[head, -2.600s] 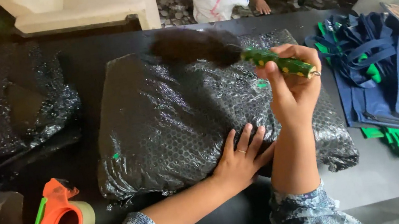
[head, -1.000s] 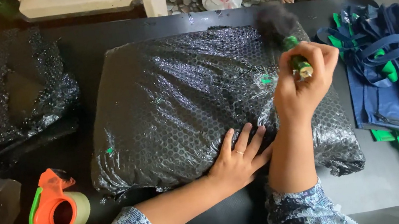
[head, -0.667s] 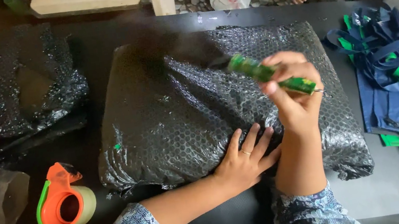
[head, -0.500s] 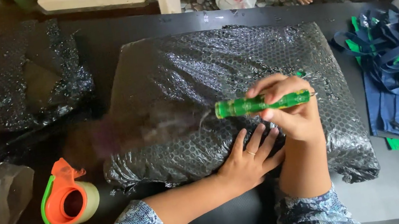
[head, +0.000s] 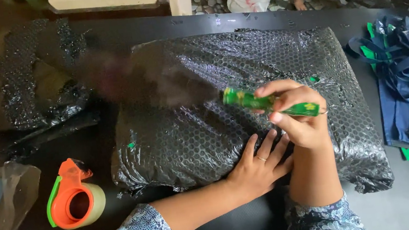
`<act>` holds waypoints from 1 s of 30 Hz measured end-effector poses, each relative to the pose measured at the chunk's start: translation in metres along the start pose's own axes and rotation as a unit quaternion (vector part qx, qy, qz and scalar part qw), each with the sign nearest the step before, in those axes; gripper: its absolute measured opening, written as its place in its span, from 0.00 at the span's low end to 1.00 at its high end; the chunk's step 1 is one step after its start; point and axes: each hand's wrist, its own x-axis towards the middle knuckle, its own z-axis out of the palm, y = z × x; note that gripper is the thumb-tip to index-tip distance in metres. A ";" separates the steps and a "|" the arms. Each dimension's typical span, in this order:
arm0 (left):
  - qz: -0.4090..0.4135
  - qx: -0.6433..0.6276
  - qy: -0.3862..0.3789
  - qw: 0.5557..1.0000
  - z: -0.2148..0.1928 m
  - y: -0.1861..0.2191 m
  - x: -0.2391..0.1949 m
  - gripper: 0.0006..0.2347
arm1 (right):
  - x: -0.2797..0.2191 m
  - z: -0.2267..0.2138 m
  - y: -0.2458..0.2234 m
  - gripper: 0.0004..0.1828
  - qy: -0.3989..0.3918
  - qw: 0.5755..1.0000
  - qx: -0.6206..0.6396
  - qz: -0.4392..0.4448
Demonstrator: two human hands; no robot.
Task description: The person uses a feather duster to wipe a black bubble-wrapped package on a table, then moves the package aside and dusts a green reusable shopping bag. The person flips the bag over and continues dusting both sides before setting it down.
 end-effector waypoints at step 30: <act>0.020 0.003 -0.046 0.999 -0.003 -0.003 -0.001 0.49 | 0.020 0.029 -0.010 0.09 0.019 0.995 -0.046 0.089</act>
